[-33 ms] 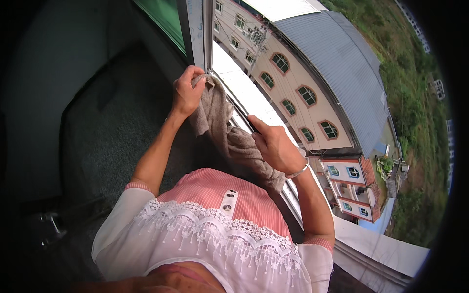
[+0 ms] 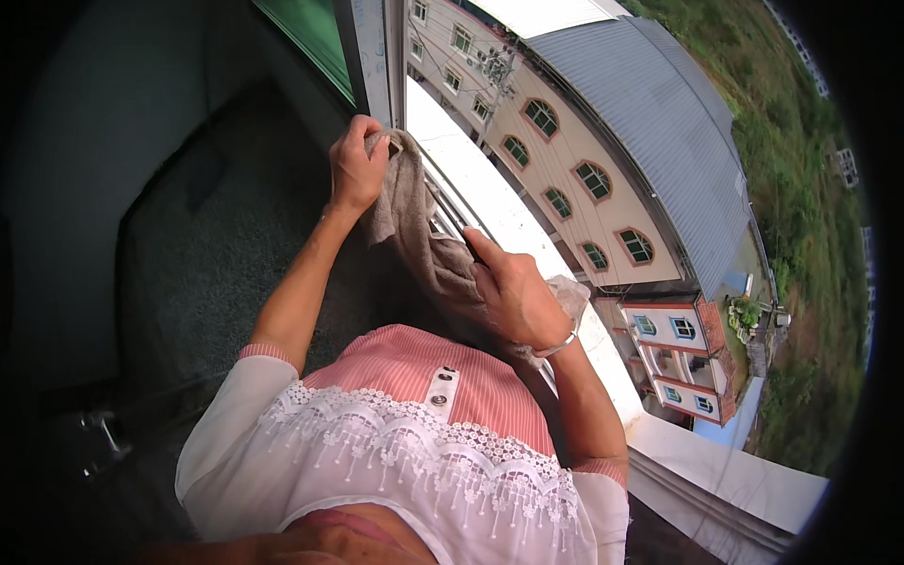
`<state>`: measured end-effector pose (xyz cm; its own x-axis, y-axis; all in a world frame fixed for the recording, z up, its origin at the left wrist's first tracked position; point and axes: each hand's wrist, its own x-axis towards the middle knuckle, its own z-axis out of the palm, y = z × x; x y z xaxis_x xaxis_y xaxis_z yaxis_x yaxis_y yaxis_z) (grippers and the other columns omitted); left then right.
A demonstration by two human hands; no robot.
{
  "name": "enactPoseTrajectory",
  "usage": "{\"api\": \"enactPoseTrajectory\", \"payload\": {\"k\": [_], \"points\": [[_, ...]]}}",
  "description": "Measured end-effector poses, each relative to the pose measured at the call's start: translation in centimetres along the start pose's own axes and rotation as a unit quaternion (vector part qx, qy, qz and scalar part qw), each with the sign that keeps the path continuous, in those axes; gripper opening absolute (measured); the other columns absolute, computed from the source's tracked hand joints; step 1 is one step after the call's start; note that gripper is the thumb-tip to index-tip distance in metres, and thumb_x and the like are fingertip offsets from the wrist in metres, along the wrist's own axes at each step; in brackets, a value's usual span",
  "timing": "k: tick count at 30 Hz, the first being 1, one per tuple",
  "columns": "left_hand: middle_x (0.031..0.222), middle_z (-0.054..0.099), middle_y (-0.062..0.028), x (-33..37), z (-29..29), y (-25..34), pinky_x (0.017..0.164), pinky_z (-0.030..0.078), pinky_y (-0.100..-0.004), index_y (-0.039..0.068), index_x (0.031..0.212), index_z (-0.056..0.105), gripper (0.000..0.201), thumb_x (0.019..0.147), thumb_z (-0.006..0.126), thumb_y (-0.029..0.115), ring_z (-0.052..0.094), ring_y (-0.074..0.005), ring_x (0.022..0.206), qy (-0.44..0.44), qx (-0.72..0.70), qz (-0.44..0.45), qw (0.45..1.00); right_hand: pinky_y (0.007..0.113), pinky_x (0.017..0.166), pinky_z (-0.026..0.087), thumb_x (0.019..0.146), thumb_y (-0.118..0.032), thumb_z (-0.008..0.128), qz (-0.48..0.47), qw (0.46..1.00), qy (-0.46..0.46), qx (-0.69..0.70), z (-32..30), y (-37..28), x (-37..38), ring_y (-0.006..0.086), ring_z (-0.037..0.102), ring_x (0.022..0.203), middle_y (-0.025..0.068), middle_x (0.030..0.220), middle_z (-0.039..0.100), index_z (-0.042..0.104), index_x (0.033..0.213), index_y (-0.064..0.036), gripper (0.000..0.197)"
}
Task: The person cleans a window frame using a cloth and a screwdriver. They wipe the frame with the cloth and use the screwdriver to scrape or remove debris from the frame's grooves.
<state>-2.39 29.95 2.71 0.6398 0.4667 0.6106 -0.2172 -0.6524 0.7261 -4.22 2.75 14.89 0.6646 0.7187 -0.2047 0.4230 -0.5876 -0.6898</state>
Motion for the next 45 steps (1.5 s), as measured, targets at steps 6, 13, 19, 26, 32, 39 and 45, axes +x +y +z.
{"api": "enactPoseTrajectory", "payload": {"k": [6, 13, 19, 26, 32, 39, 45], "points": [[0.075, 0.061, -0.012, -1.8, 2.3, -4.2, 0.066, 0.05, -0.0394, 0.002, 0.088, 0.059, 0.02, 0.083, 0.078, 0.007, 0.062, -0.0317, 0.069, 0.049, 0.102, 0.01, 0.993, 0.051, 0.079, 0.052, 0.093, -0.002, 0.059, -0.094, 0.988, 0.119, -0.024, 5.9, 2.4, 0.7, 0.0479, 0.066, 0.086, 0.0306, 0.095, 0.067, 0.054, 0.136, 0.0052, 0.044], [0.096, 0.071, -0.0042, -0.2, -0.4, -8.0, 0.078, 0.053, -0.0271, 0.0, 0.109, 0.072, 0.03, 0.087, 0.083, 0.016, 0.066, -0.0117, 0.085, -0.138, -0.277, -0.311, 0.899, 0.052, 0.072, 0.054, 0.092, -0.003, 0.05, -0.041, 0.981, 0.035, -0.184, 6.0, 0.9, 10.1, 0.0475, 0.067, 0.083, 0.0287, 0.086, 0.068, 0.053, 0.135, 0.0063, 0.044], [0.137, 0.059, -0.0141, -8.2, 0.7, -6.8, 0.109, 0.044, -0.0363, 0.001, 0.149, 0.044, 0.071, 0.091, 0.08, 0.02, 0.056, -0.0224, 0.126, -0.059, -0.334, -0.258, 0.905, 0.051, 0.066, 0.056, 0.091, -0.004, 0.051, -0.036, 0.964, -0.011, -0.264, 6.5, -0.8, 13.8, 0.0448, 0.069, 0.078, 0.026, 0.082, 0.069, 0.053, 0.132, 0.0106, 0.044], [0.099, 0.06, -0.0214, -6.4, 1.3, -1.2, 0.078, 0.052, -0.0488, -0.004, 0.119, 0.063, 0.034, 0.09, 0.069, 0.013, 0.061, -0.0436, 0.09, -0.075, 0.009, -0.06, 0.995, 0.053, 0.067, 0.055, 0.087, -0.006, 0.057, -0.074, 0.962, -0.033, -0.261, 5.0, 2.8, 11.5, 0.0467, 0.068, 0.078, 0.0278, 0.081, 0.068, 0.049, 0.136, 0.01, 0.052], [0.091, 0.062, -0.0201, -7.3, -0.9, 0.4, 0.072, 0.054, -0.0487, -0.001, 0.115, 0.066, 0.028, 0.091, 0.067, 0.013, 0.064, -0.0434, 0.084, -0.163, -0.017, -0.059, 0.985, 0.05, 0.067, 0.058, 0.092, -0.011, 0.056, -0.076, 0.968, -0.035, -0.236, 4.3, 1.9, 7.3, 0.0445, 0.071, 0.075, 0.0288, 0.081, 0.07, 0.052, 0.126, 0.0176, 0.045], [0.096, 0.065, -0.0163, -2.2, 0.5, -2.7, 0.072, 0.053, -0.0544, 0.005, 0.1, 0.064, 0.016, 0.089, 0.066, 0.016, 0.066, -0.0441, 0.087, -0.163, 0.167, -0.031, 0.972, 0.052, 0.07, 0.056, 0.092, -0.01, 0.059, -0.03, 0.971, 0.021, -0.234, 7.3, 0.1, 13.6, 0.0449, 0.07, 0.076, 0.0268, 0.078, 0.069, 0.051, 0.125, 0.0124, 0.041], [0.09, 0.067, -0.0189, -7.3, 0.2, 3.6, 0.073, 0.055, -0.0442, -0.001, 0.098, 0.066, 0.022, 0.086, 0.068, 0.017, 0.069, -0.0372, 0.08, -0.296, 0.041, -0.011, 0.954, 0.053, 0.072, 0.056, 0.092, -0.008, 0.058, -0.008, 0.984, -0.005, -0.175, 5.3, 4.8, 1.2, 0.0455, 0.07, 0.079, 0.0283, 0.08, 0.069, 0.058, 0.128, 0.0081, 0.039]]}}
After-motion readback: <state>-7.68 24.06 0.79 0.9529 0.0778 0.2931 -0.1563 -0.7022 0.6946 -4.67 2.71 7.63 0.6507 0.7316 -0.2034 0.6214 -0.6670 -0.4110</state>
